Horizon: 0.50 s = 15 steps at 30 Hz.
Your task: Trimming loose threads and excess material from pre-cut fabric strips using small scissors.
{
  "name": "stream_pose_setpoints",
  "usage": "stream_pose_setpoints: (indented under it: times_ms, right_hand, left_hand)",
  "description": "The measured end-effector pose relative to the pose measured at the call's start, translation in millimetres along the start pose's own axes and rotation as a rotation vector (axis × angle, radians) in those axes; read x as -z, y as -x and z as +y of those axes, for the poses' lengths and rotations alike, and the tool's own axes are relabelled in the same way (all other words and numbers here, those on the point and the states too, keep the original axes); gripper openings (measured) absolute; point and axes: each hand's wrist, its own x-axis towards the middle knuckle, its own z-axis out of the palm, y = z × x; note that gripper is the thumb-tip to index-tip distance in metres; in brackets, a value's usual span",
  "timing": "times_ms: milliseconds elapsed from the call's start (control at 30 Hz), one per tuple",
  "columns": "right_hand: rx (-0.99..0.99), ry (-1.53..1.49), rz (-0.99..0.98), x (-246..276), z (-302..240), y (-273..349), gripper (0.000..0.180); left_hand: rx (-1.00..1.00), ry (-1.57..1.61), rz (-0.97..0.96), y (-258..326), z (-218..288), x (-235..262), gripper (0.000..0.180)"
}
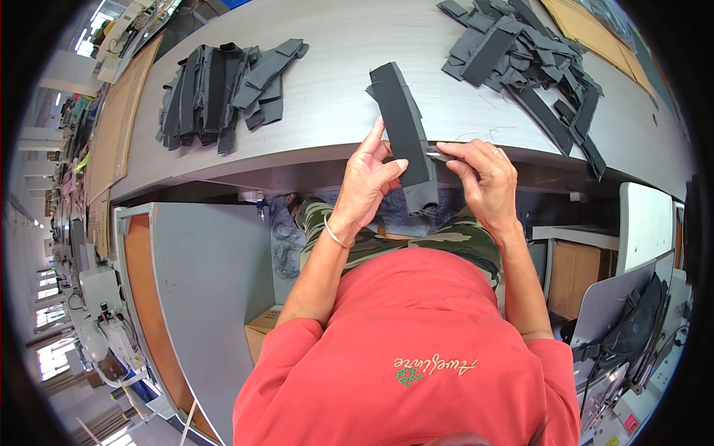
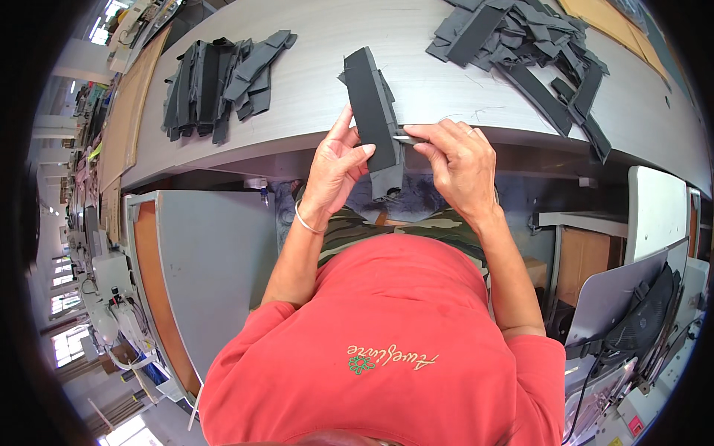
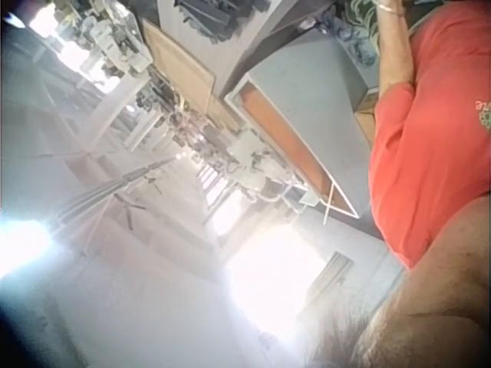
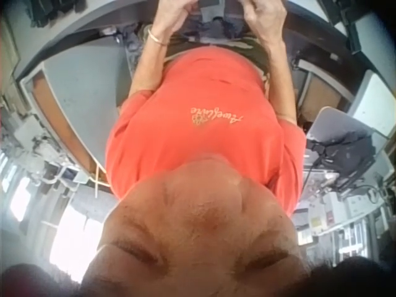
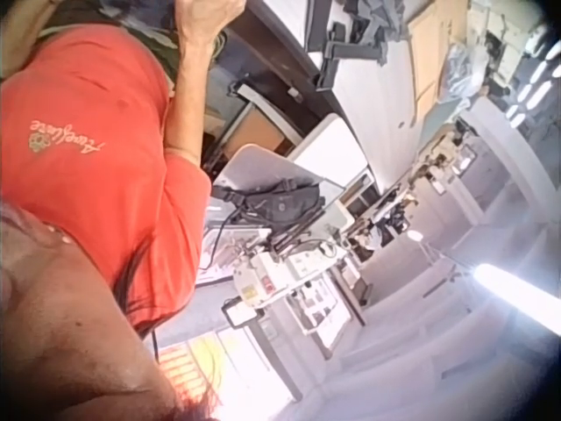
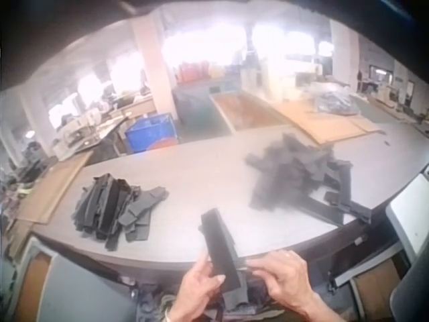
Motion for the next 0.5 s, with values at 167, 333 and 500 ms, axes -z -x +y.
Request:
stream_pose_setpoints:
  times_ms: [167,333,500]
  right_hand:
    - [0.016,0.021,-0.019,-0.8,-0.6,0.1,0.021]
    - [0.023,0.047,0.024,-2.3,0.0,-2.2,0.021]
    - [0.027,0.085,0.026,-2.0,2.2,-1.4,0.021]
  left_hand:
    - [0.013,0.015,-0.038,-1.2,0.9,3.1,0.079]
    - [0.021,0.015,-0.068,-0.5,2.0,6.8,0.078]
    - [0.045,0.037,-0.061,0.5,4.2,1.0,0.077]
